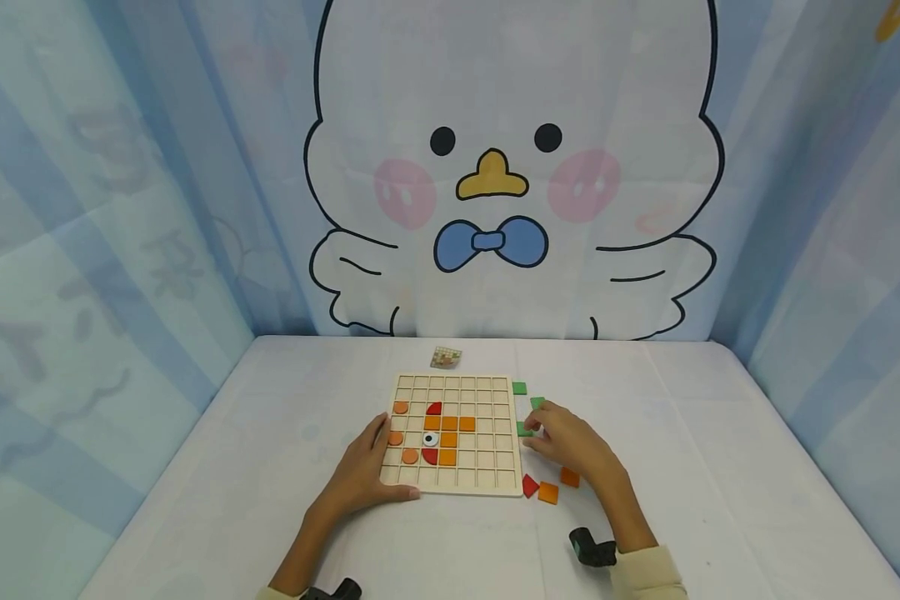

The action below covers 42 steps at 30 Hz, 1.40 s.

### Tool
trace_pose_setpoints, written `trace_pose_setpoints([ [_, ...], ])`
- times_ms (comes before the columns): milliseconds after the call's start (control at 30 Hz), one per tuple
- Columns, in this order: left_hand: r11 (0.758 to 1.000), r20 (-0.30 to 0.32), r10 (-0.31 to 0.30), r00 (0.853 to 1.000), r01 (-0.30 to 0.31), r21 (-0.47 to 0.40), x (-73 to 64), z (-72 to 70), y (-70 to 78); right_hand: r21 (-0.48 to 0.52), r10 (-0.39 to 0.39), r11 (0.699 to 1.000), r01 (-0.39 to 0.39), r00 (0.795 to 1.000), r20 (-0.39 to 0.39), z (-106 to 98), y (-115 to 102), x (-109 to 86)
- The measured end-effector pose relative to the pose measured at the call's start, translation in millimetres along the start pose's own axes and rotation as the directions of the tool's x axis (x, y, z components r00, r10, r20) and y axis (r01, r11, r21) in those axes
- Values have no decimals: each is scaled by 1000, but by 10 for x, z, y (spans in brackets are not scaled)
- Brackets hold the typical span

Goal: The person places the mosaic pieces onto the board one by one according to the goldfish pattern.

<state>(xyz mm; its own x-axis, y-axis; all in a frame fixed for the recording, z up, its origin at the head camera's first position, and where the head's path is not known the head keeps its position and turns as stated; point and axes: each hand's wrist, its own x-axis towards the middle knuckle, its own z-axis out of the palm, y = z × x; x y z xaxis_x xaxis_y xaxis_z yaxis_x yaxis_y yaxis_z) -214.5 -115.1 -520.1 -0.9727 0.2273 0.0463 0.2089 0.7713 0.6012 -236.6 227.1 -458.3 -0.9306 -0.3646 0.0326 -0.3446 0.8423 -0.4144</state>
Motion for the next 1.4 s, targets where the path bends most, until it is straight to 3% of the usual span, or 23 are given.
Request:
trace_pose_setpoints([
  [233, 999, 11, -15, 1000, 15, 31, 7, 10, 3, 21, 90, 996, -91, 995, 31, 1, 133, -153],
  [733, 999, 7, -14, 1000, 14, 43, 4, 6, 8, 60, 127, 989, -133, 988, 93, -23, 316, -362],
  [1400, 1000, 9, -11, 1000, 10, 25, 5, 2, 12, 49, 102, 993, -105, 994, 48, -6, 334, -488],
])
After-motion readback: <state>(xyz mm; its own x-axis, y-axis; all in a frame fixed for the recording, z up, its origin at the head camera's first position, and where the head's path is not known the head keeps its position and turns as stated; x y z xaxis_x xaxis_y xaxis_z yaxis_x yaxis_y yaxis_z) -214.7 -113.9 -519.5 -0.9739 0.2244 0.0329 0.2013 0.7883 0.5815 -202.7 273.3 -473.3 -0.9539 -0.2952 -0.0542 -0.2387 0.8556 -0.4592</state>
